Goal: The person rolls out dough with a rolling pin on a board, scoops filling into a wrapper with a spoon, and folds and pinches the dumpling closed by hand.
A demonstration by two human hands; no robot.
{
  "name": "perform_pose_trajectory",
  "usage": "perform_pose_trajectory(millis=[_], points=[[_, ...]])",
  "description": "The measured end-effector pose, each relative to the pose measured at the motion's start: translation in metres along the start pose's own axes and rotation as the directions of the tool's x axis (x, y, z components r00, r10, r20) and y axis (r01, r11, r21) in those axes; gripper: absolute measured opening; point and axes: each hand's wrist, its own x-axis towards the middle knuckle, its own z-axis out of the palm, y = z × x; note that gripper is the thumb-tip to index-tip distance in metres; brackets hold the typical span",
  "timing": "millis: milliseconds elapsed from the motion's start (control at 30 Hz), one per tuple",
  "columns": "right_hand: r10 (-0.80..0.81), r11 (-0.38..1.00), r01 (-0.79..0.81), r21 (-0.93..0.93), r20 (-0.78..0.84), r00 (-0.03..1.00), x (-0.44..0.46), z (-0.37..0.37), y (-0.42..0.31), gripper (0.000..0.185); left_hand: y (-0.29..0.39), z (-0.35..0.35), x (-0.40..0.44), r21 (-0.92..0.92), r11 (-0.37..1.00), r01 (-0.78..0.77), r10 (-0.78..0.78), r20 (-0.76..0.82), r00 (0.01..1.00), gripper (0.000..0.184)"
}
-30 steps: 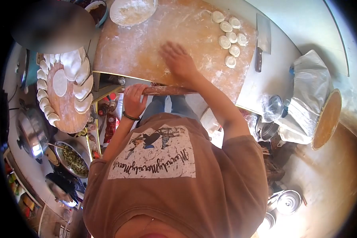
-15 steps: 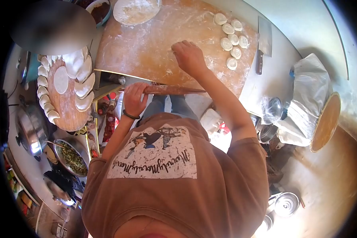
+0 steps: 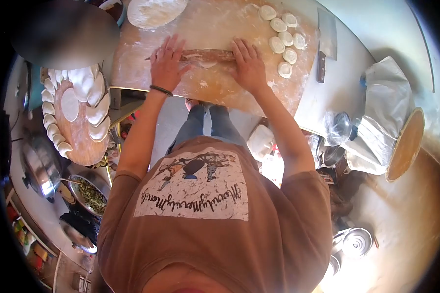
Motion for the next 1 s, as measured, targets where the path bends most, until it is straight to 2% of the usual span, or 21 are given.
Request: perform_pose_trajectory(millis=[33,100,167,200,233,267,300,333,433,467,600,633,667,700,733,767,800,833,900,933,1000], points=[[0.014,1.0,-0.016,0.02,0.082,0.997,-0.008,0.007,0.002,0.087,0.001,-0.009,0.002,0.024,0.999,-0.021,0.02,0.042,0.999,0.07],[-0.045,0.994,0.026,0.109,0.181,0.982,-0.04,-0.007,-0.007,0.088,-0.004,-0.017,-0.021,0.072,0.995,-0.068,0.052,0.204,0.978,0.086],[-0.077,0.992,0.051,0.113,0.241,0.967,-0.039,-0.003,-0.007,0.088,-0.023,0.001,-0.017,0.192,0.981,-0.028,-0.007,0.181,0.983,0.084],[-0.066,0.997,0.054,0.063,0.209,0.976,-0.026,0.002,-0.001,0.091,-0.025,0.01,-0.02,0.237,0.972,-0.006,-0.04,0.187,0.981,0.083],[-0.06,0.998,0.059,0.012,0.18,0.982,-0.001,0.005,0.01,0.093,-0.029,0.014,0.001,0.18,0.982,0.052,-0.062,0.05,0.997,0.082],[-0.066,0.996,0.072,-0.048,0.125,0.99,0.024,0.014,0.023,0.096,-0.029,0.008,0.01,0.194,0.977,0.087,-0.095,0.035,0.995,0.082],[-0.068,0.997,0.07,-0.017,0.094,0.993,0.029,0.021,0.03,0.1,-0.028,0.003,0.017,0.206,0.971,0.122,-0.13,0.023,0.991,0.082],[-0.081,0.996,0.076,0.04,0.141,0.987,0.02,0.019,0.033,0.098,-0.026,0.0,0.022,0.215,0.963,0.161,-0.167,0.01,0.986,0.082],[-0.129,0.975,0.077,0.21,0.243,0.961,-0.033,0.007,0.023,0.093,-0.003,-0.015,-0.044,0.185,0.978,0.093,-0.127,0.183,0.975,0.084],[-0.138,0.981,0.106,0.16,0.206,0.969,-0.018,0.008,0.025,0.092,-0.005,-0.008,-0.058,0.159,0.984,0.085,-0.121,0.234,0.965,0.084],[-0.148,0.988,0.143,0.055,0.123,0.981,0.033,0.011,0.04,0.087,-0.034,0.024,0.01,0.136,0.965,0.222,-0.229,0.034,0.973,0.099],[-0.15,0.988,0.145,0.043,0.135,0.979,0.037,0.014,0.045,0.086,-0.024,0.014,0.018,0.21,0.952,0.223,-0.239,0.052,0.97,0.102],[-0.158,0.987,0.154,0.033,0.139,0.978,0.041,0.017,0.05,0.086,-0.014,0.005,0.008,0.203,0.964,0.174,-0.201,0.123,0.972,0.099],[-0.182,0.973,0.156,0.168,0.152,0.972,0.017,0.01,0.05,0.088,-0.001,-0.008,-0.013,0.194,0.973,0.121,-0.159,0.191,0.969,0.097],[-0.178,0.971,0.146,0.189,0.167,0.97,-0.002,0.002,0.042,0.089,0.009,-0.016,-0.032,0.181,0.981,0.066,-0.112,0.257,0.96,0.095],[-0.17,0.969,0.13,0.207,0.184,0.968,-0.021,-0.005,0.034,0.09,0.013,-0.016,-0.05,0.133,0.988,0.074,-0.114,0.321,0.94,0.091],[-0.164,0.967,0.116,0.226,0.206,0.965,-0.029,-0.008,0.031,0.091,0.003,-0.01,-0.039,0.161,0.985,0.068,-0.108,0.256,0.961,0.092],[-0.153,0.983,0.122,0.137,0.245,0.957,-0.016,-0.007,0.033,0.095,-0.008,0.002,-0.027,0.181,0.981,0.068,-0.105,0.206,0.973,0.093],[-0.125,0.992,0.121,0.034,0.143,0.982,0.027,0.01,0.043,0.097,-0.024,0.015,0.01,0.188,0.973,0.132,-0.152,0.096,0.984,0.096],[-0.116,0.993,0.119,-0.022,0.086,0.99,0.039,0.013,0.047,0.098,-0.017,0.01,0.008,0.207,0.971,0.119,-0.153,0.155,0.976,0.096],[-0.114,0.993,0.116,0.002,0.212,0.97,0.009,0.014,0.045,0.092,-0.002,-0.01,-0.004,0.252,0.964,0.091,-0.157,0.257,0.954,0.096]])
